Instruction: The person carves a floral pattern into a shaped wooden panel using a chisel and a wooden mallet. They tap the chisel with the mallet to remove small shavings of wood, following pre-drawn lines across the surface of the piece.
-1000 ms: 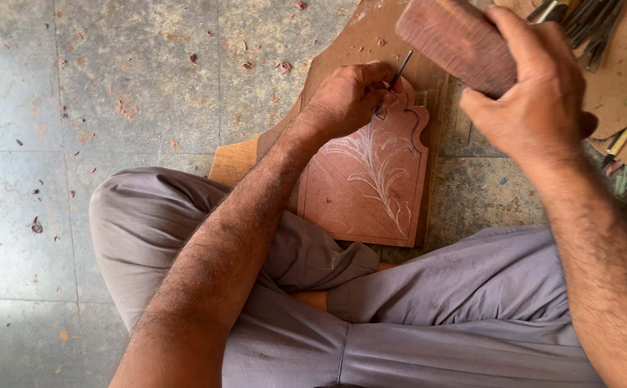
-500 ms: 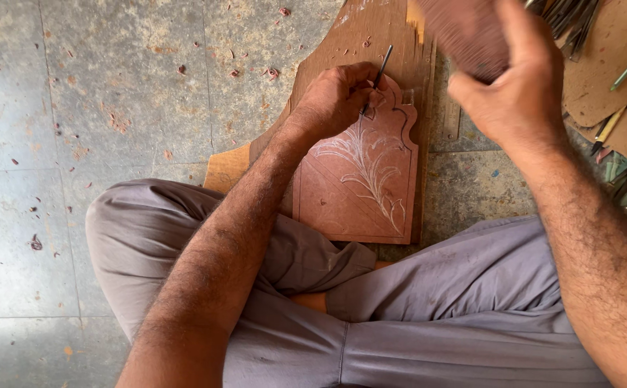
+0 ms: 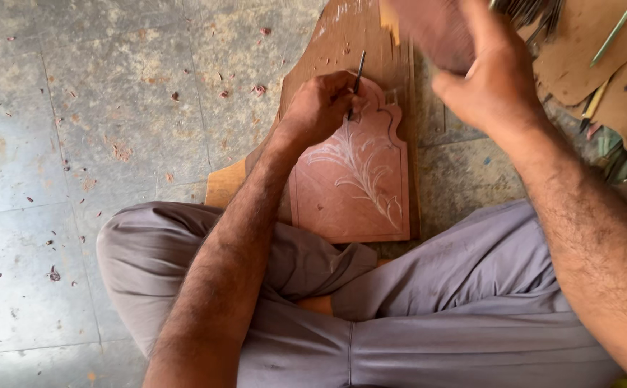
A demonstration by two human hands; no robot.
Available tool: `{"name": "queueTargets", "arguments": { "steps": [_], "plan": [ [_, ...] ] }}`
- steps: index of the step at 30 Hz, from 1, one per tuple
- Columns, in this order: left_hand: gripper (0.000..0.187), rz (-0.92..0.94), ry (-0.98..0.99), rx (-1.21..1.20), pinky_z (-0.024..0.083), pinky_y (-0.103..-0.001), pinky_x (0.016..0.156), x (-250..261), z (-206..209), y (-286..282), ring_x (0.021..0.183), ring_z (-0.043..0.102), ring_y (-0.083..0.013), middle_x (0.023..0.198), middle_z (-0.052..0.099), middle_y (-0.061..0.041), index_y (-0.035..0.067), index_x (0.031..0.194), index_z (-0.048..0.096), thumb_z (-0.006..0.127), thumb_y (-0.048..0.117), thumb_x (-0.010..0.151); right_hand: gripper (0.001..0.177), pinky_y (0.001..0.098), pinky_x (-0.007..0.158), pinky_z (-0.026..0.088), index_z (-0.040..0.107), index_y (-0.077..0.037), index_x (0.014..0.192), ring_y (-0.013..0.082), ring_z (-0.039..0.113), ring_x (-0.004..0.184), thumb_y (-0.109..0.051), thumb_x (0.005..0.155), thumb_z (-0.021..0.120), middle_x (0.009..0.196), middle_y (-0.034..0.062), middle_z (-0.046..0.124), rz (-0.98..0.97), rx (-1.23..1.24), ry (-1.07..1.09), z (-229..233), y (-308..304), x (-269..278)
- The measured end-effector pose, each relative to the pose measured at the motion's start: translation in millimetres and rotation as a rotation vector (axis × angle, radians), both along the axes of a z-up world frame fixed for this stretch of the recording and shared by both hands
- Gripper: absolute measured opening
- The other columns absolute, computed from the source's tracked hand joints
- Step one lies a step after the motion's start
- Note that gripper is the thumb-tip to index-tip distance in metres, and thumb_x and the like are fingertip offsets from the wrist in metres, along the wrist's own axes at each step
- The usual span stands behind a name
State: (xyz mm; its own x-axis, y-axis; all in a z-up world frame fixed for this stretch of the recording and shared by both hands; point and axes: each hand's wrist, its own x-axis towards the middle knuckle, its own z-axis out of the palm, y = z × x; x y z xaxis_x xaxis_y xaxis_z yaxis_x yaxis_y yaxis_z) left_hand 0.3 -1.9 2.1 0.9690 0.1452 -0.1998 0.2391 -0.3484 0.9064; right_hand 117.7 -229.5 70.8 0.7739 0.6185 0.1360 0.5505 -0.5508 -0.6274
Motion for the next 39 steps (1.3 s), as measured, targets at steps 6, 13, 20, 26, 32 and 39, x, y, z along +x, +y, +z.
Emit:
{"name": "queueTargets", "arguments": {
  "steps": [6, 13, 20, 26, 32, 39],
  "plan": [
    [0.012, 0.036, -0.022, 0.016, 0.063, -0.027, 0.075, -6, -3, -3, 0.08, 0.075, -0.0059, 0.087, 0.079, -0.001, 0.006, 0.104, 0.071, 0.06, 0.007, 0.1, 0.087, 0.0441, 0.107, 0.056, 0.044, -0.012, 0.161, 0.0317, 0.058, 0.136, -0.001, 0.084, 0.083, 0.151, 0.0172, 0.054, 0.022, 0.081, 0.054, -18, -1, 2],
    [0.012, 0.062, -0.075, -0.092, 0.06, -0.028, 0.072, -8, -11, -4, 0.078, 0.072, -0.0089, 0.086, 0.077, -0.003, 0.004, 0.103, 0.07, 0.06, 0.0, 0.1, 0.089, 0.0408, 0.1, 0.058, 0.038, -0.018, 0.157, 0.0257, 0.058, 0.13, -0.01, 0.08, 0.082, 0.146, 0.0075, 0.054, -0.046, 0.239, 0.221, -7, 4, -6],
    [0.011, 0.062, -0.115, -0.12, 0.059, -0.025, 0.072, -12, -23, -5, 0.077, 0.071, -0.0073, 0.084, 0.075, -0.003, 0.002, 0.103, 0.069, 0.059, -0.001, 0.1, 0.09, 0.044, 0.105, 0.053, 0.039, -0.024, 0.156, 0.0257, 0.057, 0.134, -0.02, 0.076, 0.081, 0.147, 0.0026, 0.055, -0.114, 0.222, 0.336, -11, 7, -9],
    [0.011, 0.137, -0.097, -0.126, 0.059, -0.027, 0.069, -14, -26, -9, 0.076, 0.072, -0.0076, 0.085, 0.076, -0.004, 0.002, 0.102, 0.07, 0.061, 0.001, 0.098, 0.089, 0.0533, 0.117, 0.042, 0.041, -0.011, 0.16, 0.0384, 0.047, 0.143, -0.011, 0.086, 0.091, 0.154, 0.0198, 0.05, 0.031, 0.069, -0.048, -25, 1, -4],
    [0.011, 0.177, -0.083, 0.103, 0.063, -0.027, 0.069, -12, -22, -9, 0.075, 0.076, -0.0078, 0.085, 0.08, -0.004, 0.006, 0.1, 0.074, 0.064, 0.009, 0.097, 0.093, 0.0528, 0.119, 0.04, 0.046, -0.025, 0.157, 0.0335, 0.052, 0.135, -0.009, 0.076, 0.09, 0.143, 0.0119, 0.056, 0.079, -0.407, -0.18, -32, 0, -2],
    [0.011, 0.167, -0.077, 0.188, 0.063, -0.03, 0.072, -12, -16, -11, 0.074, 0.077, -0.0099, 0.085, 0.08, -0.003, 0.01, 0.099, 0.075, 0.065, 0.01, 0.095, 0.092, 0.0529, 0.119, 0.041, 0.043, -0.016, 0.162, 0.0346, 0.05, 0.141, -0.011, 0.084, 0.091, 0.152, 0.0131, 0.055, 0.1, -0.067, -0.213, -32, 8, -1]
  ]
}}
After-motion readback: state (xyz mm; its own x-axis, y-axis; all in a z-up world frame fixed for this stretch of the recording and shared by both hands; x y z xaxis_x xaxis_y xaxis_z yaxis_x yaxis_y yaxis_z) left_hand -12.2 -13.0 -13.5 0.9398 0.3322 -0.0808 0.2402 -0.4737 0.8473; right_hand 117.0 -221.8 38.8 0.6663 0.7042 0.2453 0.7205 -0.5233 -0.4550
